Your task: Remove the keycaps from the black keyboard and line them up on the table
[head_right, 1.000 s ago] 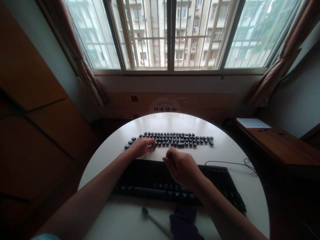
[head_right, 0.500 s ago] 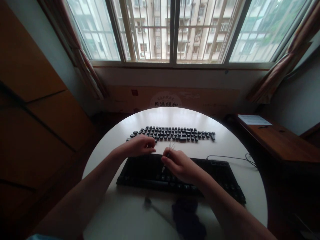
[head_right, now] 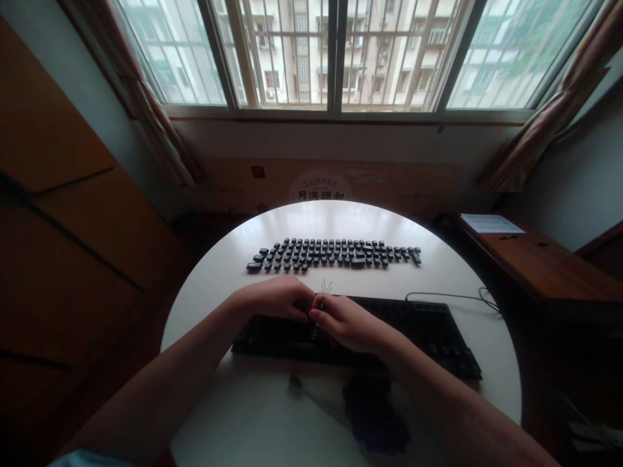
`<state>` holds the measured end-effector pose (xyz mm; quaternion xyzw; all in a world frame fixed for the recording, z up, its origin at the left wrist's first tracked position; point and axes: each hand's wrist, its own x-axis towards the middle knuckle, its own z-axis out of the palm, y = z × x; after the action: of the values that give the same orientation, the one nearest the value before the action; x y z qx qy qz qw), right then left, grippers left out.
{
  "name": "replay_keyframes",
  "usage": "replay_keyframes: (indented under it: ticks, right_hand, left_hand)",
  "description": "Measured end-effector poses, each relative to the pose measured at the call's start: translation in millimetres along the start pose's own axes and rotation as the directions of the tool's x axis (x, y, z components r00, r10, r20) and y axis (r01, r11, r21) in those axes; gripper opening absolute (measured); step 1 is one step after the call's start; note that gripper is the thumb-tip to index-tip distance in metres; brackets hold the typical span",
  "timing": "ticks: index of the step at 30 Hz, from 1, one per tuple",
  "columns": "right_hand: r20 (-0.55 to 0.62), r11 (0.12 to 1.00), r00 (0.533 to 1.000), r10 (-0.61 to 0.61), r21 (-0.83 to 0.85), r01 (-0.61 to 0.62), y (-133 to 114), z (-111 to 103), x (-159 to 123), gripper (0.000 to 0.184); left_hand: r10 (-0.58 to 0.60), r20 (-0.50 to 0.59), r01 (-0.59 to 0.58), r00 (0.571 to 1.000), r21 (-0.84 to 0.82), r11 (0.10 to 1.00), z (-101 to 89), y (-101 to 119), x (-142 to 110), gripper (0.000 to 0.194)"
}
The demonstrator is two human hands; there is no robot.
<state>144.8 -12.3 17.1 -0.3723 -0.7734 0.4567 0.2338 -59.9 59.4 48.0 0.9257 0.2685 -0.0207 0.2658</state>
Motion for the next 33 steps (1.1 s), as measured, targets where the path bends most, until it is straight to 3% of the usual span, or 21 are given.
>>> replay_keyframes:
  ticks: [4, 7, 11, 14, 17, 20, 22, 27, 30, 33]
  right_hand:
    - [0.052, 0.97, 0.998, -0.018, -0.24, 0.03, -13.1, -1.4, -2.0, 0.014]
    - [0.041, 0.886, 0.995, -0.089, -0.453, 0.098, -19.5, 3.3, -4.8, 0.014]
    - [0.031, 0.838, 0.985, -0.17, -0.522, 0.161, -15.7, 14.7, -12.9, 0.013]
    - [-0.13, 0.919, 0.979, -0.155, -0.383, 0.095, -5.5, 21.1, -18.7, 0.014]
    - [-0.252, 0.993, 0.963, -0.098, -0.081, 0.08, 6.9, 24.2, -19.3, 0.023]
    - [-0.406, 0.964, 0.913, -0.037, 0.227, 0.14, 17.9, 25.6, -16.7, 0.032]
    - [-0.446, 0.951, 0.895, -0.025, 0.264, 0.159, 21.5, 25.6, -16.3, 0.032]
    - [-0.476, 0.988, 0.866, -0.152, -0.053, 0.145, 11.9, 21.5, -22.8, 0.015]
    - [-0.46, 0.95, 0.842, -0.282, -0.257, 0.178, 1.8, 18.6, -26.7, 0.01]
    - [-0.419, 0.892, 0.829, -0.369, -0.409, 0.191, -4.6, 14.9, -30.3, 0.009]
  left_hand:
    - [-0.016, 0.012, 0.016, 1.0, 0.029, 0.999, 0.5, 0.0, 1.0, 0.005]
    - [-0.013, -0.004, 0.013, 1.0, 0.065, 0.998, 0.5, -0.7, 1.4, 0.007]
    - [-0.021, 0.015, 0.02, 1.0, 0.055, 0.998, -0.4, -1.1, 1.3, 0.006]
    - [-0.024, 0.023, 0.023, 0.999, 0.039, 0.999, -0.2, -1.7, 1.4, 0.007]
    - [-0.019, 0.02, 0.018, 1.0, 0.039, 0.999, 0.3, -2.3, 1.2, 0.006]
    - [-0.029, 0.025, 0.028, 0.999, 0.038, 0.999, -0.9, -1.3, -0.3, 0.007]
    - [-0.018, 0.02, 0.018, 1.0, 0.02, 1.0, -2.4, 0.1, -1.7, 0.008]
    - [-0.008, 0.053, 0.02, 0.999, -0.232, 0.972, -1.5, 3.4, -1.8, 0.032]
    - [0.006, 0.054, 0.013, 0.999, -0.351, 0.936, 2.2, 6.1, 0.8, 0.038]
    - [0.027, 0.015, -0.02, 1.0, -0.349, 0.937, 4.1, 9.1, 2.4, 0.037]
